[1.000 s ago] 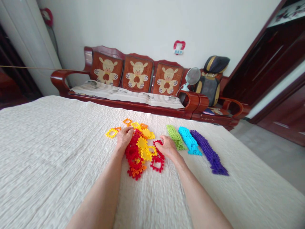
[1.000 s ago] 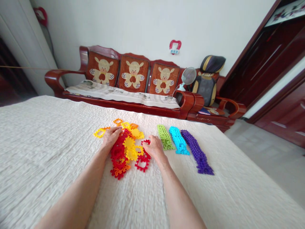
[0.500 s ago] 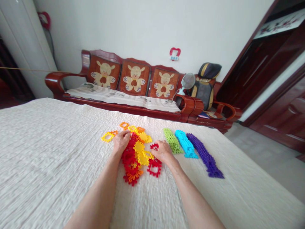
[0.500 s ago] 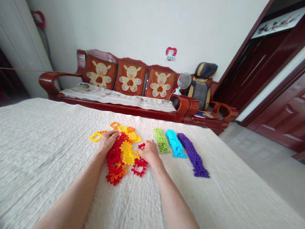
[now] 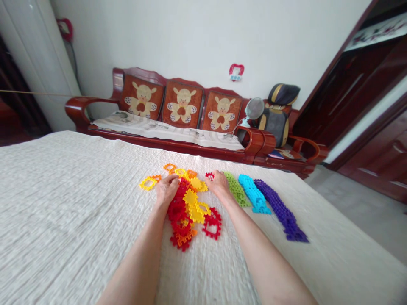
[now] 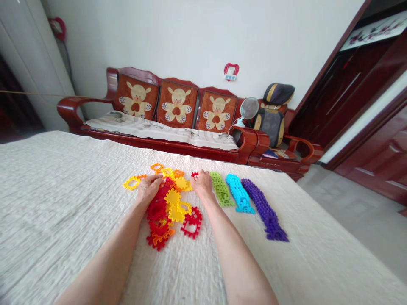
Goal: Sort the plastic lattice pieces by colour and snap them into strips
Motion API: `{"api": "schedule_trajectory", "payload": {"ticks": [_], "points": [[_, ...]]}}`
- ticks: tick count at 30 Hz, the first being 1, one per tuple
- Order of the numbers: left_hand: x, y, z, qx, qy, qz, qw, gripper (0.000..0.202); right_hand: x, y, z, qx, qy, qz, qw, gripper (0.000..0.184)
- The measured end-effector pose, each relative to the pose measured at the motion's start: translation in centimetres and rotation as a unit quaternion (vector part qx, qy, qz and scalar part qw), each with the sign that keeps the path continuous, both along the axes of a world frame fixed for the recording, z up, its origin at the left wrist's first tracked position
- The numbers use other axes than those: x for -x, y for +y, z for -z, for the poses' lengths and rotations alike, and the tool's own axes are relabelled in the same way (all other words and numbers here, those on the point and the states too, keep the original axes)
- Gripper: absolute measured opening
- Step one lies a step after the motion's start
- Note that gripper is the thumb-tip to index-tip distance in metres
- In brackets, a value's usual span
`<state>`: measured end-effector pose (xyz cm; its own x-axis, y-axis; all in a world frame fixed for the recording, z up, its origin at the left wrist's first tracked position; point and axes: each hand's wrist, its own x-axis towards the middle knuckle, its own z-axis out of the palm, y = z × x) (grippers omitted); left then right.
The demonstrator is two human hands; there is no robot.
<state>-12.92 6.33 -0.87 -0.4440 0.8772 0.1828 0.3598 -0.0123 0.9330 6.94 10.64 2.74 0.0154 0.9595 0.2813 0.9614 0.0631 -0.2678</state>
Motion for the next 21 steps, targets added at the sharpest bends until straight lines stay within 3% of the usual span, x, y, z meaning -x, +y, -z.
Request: {"api": "schedule_trajectory", "payload": {"ticks": [6, 11, 14, 21], "points": [[0.1, 0.3, 0.7, -0.013, 0.024, 0.012, 1.0, 0.031, 0.2, 1.6, -0.1, 0.009, -0.026, 0.022, 0.999, 0.039], [0.1, 0.3, 0.8, -0.016, 0.017, 0.021, 1.0, 0.032, -0.9, -0.1, 1.2, -0.034, -0.073, -0.062, 0.995, 0.024], [0.1, 0.4, 0.9, -0.025, 0.013, 0.018, 0.999, 0.032, -1.3, -0.8, 2.3, -0.034, -0.075, -0.117, 0.99, 0.029], [0.2, 0.5, 1.2, -0.03, 0.013, 0.013, 0.999, 0.031, -1.8, -1.0, 3.8, -0.048, -0.05, -0.135, 0.988, 0.039]]}}
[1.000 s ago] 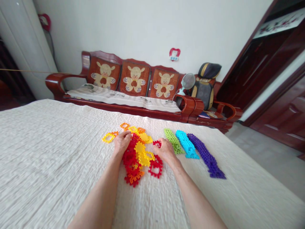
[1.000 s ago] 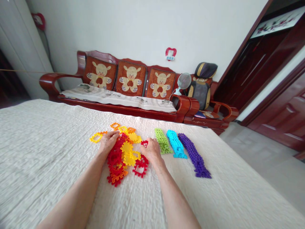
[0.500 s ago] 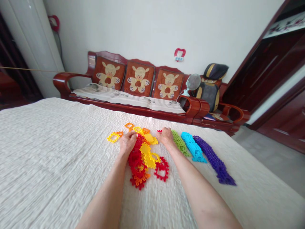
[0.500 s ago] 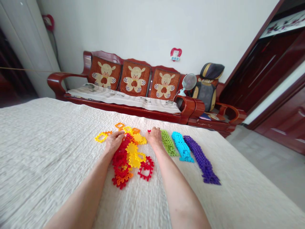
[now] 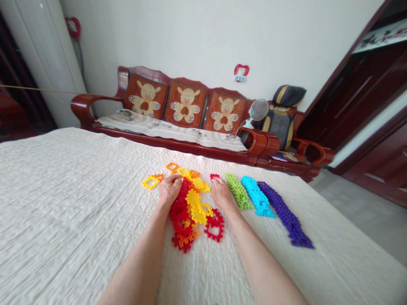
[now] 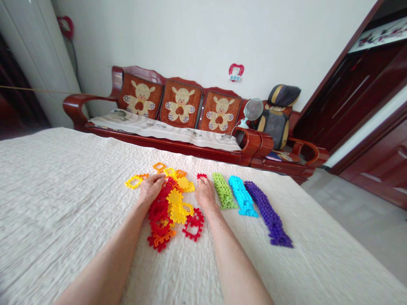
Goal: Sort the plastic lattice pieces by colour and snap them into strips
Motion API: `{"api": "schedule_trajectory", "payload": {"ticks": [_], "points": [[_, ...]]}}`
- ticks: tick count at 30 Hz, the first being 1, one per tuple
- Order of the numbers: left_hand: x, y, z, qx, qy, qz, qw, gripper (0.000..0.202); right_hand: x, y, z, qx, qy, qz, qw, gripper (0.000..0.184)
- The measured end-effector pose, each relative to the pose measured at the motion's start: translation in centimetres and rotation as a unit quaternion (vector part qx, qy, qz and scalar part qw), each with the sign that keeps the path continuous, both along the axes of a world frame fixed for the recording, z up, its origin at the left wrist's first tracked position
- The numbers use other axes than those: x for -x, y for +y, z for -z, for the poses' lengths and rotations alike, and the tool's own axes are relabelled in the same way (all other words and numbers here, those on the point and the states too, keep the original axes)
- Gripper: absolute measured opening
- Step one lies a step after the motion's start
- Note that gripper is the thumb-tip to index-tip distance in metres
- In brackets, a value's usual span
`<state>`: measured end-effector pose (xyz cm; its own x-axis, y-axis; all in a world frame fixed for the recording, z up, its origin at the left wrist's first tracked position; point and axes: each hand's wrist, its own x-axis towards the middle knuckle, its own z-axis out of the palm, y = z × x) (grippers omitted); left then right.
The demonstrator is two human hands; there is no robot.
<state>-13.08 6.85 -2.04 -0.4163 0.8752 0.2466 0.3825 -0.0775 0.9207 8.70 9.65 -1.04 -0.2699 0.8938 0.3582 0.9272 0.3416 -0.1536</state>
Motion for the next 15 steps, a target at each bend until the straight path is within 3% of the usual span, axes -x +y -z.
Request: {"api": "schedule_trajectory", "payload": {"ticks": [9, 12, 15], "points": [[0.0, -0.6, -1.1, 0.01, -0.034, -0.008, 0.999, 0.029, -0.2, 0.1, 0.3, -0.022, 0.02, 0.0, 1.0, 0.042], [0.1, -0.5, -1.2, -0.007, -0.07, -0.016, 0.997, 0.03, 0.0, 0.1, 0.0, -0.053, 0.089, -0.025, 0.994, 0.041], [0.3, -0.4, -1.0, -0.029, -0.078, -0.052, 0.995, 0.032, 0.8, 0.0, -0.4, -0.029, 0.167, -0.047, 0.984, 0.038]]}}
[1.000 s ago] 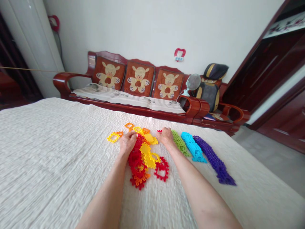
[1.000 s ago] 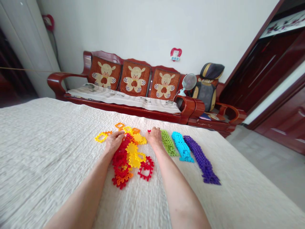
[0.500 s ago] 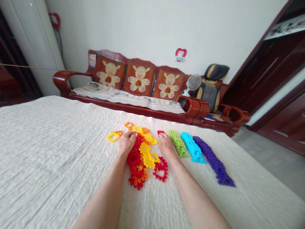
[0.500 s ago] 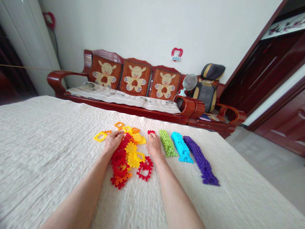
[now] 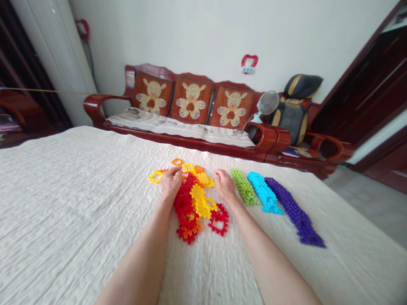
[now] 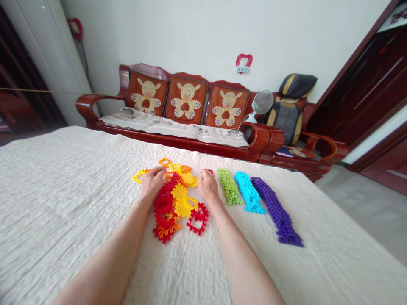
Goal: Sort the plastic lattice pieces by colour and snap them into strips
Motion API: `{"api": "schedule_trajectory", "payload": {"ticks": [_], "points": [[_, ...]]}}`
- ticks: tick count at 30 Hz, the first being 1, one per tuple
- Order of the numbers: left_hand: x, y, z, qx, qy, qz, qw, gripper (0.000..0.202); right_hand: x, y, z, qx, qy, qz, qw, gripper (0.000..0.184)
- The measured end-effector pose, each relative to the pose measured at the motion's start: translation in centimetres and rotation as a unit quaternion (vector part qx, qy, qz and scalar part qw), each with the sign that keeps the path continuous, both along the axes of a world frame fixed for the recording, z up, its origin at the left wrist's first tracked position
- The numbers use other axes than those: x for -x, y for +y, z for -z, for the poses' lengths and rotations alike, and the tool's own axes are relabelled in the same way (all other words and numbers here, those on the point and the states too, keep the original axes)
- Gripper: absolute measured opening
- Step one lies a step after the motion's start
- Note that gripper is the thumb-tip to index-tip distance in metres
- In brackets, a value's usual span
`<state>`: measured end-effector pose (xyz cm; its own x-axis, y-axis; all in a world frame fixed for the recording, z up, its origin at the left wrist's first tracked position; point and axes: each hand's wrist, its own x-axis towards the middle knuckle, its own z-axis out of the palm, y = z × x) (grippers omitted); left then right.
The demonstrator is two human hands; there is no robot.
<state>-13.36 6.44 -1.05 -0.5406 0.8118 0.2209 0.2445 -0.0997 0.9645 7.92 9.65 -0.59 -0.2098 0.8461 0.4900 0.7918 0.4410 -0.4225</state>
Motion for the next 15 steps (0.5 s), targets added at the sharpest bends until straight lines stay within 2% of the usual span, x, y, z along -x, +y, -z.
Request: {"api": "schedule_trajectory", "payload": {"ticks": [3, 7, 11, 15], "points": [[0.1, -0.1, 0.0, 0.011, 0.039, -0.019, 0.999, 0.034, 1.3, -0.5, -0.3, 0.082, 0.029, -0.025, 0.996, 0.041], [0.2, -0.6, -0.5, 0.038, 0.11, 0.026, 0.993, 0.031, 3.1, -1.5, -0.6, 0.172, 0.044, -0.054, 0.983, 0.046], [0.2, -0.8, -1.2, 0.052, 0.13, 0.055, 0.989, 0.029, 4.4, -2.3, -0.6, 0.2, 0.071, -0.07, 0.975, 0.05], [0.5, -0.9, -1.4, 0.046, 0.127, 0.061, 0.989, 0.028, 5.1, -3.0, -0.3, 0.197, 0.113, -0.104, 0.968, 0.049]]}}
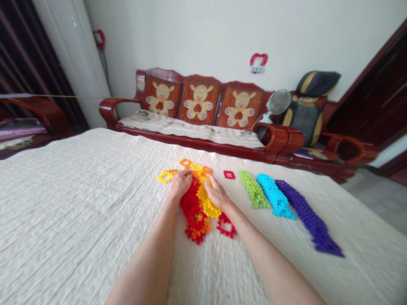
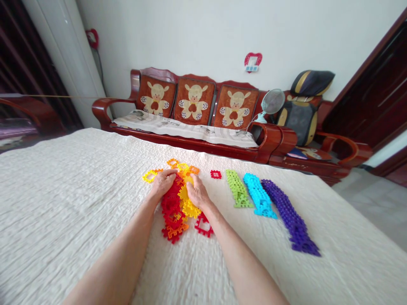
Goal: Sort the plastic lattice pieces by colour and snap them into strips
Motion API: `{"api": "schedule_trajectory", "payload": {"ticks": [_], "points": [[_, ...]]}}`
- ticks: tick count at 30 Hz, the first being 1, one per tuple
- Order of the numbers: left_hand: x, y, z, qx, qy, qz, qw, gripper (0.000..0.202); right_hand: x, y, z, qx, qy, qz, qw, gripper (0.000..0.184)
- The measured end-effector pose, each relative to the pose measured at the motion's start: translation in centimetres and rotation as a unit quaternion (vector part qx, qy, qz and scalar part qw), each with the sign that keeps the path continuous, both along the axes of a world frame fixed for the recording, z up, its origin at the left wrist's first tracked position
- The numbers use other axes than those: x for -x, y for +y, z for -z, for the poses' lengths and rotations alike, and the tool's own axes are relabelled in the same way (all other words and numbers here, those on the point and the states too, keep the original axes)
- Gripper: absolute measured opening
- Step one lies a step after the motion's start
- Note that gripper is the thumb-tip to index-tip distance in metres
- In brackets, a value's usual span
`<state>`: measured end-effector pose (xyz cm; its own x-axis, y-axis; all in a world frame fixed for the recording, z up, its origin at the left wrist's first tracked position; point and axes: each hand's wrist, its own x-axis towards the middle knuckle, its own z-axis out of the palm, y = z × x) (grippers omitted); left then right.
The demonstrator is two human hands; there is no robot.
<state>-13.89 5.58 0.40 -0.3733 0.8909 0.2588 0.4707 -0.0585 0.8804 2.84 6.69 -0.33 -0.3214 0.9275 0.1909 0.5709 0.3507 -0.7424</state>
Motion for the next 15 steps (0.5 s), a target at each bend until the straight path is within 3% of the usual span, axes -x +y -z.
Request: {"api": "schedule_trajectory", "payload": {"ticks": [5, 9, 15], "points": [[0.7, -0.4, -0.3, 0.037, 0.095, 0.019, 0.995, 0.032, 0.3, 0.0, 0.8, 0.017, 0.081, -0.046, 0.995, 0.049], [0.9, -0.7, -0.7, 0.071, 0.209, 0.04, 0.975, 0.031, 0.3, 0.2, 1.1, 0.023, 0.119, -0.034, 0.992, 0.045], [1.4, -0.4, -0.5, 0.084, 0.169, 0.001, 0.982, 0.033, 0.3, -0.3, 0.1, -0.01, 0.082, -0.035, 0.996, 0.039]]}}
